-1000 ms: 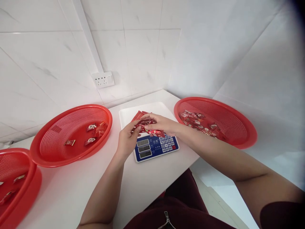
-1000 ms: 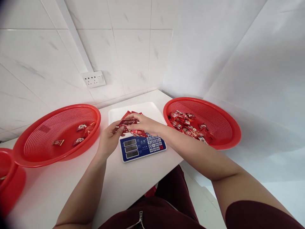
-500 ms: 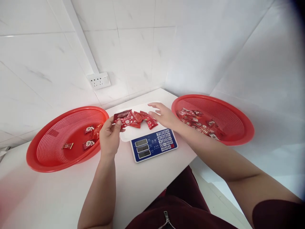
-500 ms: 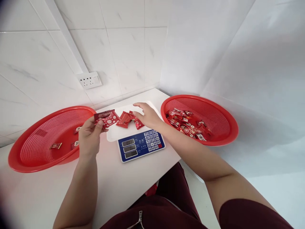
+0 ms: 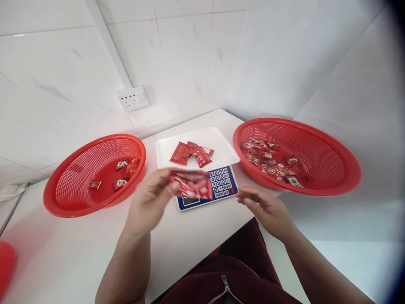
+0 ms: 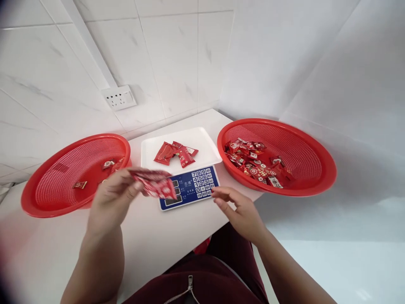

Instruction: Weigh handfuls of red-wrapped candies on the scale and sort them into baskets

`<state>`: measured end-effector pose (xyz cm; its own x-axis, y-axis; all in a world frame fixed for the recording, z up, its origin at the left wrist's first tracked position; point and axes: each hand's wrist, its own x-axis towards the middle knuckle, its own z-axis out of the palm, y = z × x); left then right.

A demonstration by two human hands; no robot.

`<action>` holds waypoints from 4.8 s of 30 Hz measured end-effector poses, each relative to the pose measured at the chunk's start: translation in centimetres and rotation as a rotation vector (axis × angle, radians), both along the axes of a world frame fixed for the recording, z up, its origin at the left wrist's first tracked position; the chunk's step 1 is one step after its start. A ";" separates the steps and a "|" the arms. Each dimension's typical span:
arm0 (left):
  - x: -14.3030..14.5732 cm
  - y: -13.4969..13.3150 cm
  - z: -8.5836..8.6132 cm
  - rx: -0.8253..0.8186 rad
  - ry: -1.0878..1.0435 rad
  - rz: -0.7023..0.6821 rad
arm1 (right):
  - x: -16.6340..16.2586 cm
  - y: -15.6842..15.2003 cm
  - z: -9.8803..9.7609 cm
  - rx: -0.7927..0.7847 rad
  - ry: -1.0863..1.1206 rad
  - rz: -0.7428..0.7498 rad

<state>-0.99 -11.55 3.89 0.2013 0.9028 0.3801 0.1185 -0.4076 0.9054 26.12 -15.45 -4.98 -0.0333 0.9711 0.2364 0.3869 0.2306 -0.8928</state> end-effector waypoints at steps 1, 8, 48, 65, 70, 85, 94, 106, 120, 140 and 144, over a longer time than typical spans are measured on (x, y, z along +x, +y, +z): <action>0.7 -0.8 -0.4 -0.023 0.125 -0.072 | -0.1 -0.4 0.0 0.005 -0.007 0.081; 3.3 -4.8 -4.5 -0.212 0.409 -0.299 | -0.9 -1.3 1.0 -0.020 0.003 0.514; -0.6 -6.1 -8.1 -0.620 0.059 -0.047 | -3.0 4.7 1.3 0.084 -0.182 0.068; 4.0 -5.8 -7.8 -0.510 0.221 -0.151 | -1.8 -1.2 0.1 -0.412 -0.029 0.444; 4.1 -6.2 -7.5 -0.550 0.208 -0.154 | -2.4 -1.3 0.4 -0.431 -0.045 0.411; 4.8 -5.8 -8.0 -0.501 0.209 -0.059 | -2.8 -1.5 -0.3 -0.342 0.039 0.311; 4.8 -5.7 -7.8 -0.496 0.168 -0.035 | -2.9 -1.3 -0.5 -0.380 -0.025 0.429; 5.0 -5.8 -8.2 -0.554 0.266 -0.178 | -0.1 0.7 0.0 -0.249 0.518 -0.060; 1.3 2.1 -5.9 0.304 0.779 0.106 | -2.0 1.4 -4.3 -0.137 0.099 0.033; 3.9 9.6 -5.8 0.221 1.077 -0.059 | -2.3 1.1 -8.9 -0.113 0.099 0.065; 3.3 10.2 -5.2 0.200 1.076 -0.091 | -2.3 1.2 -8.5 -0.113 0.082 0.078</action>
<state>2.35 -1.39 -1.32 0.5781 0.8094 0.1036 0.7688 -0.5828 0.2634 23.86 -14.25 -13.44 -0.0942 0.9869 0.1311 0.2961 0.1535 -0.9427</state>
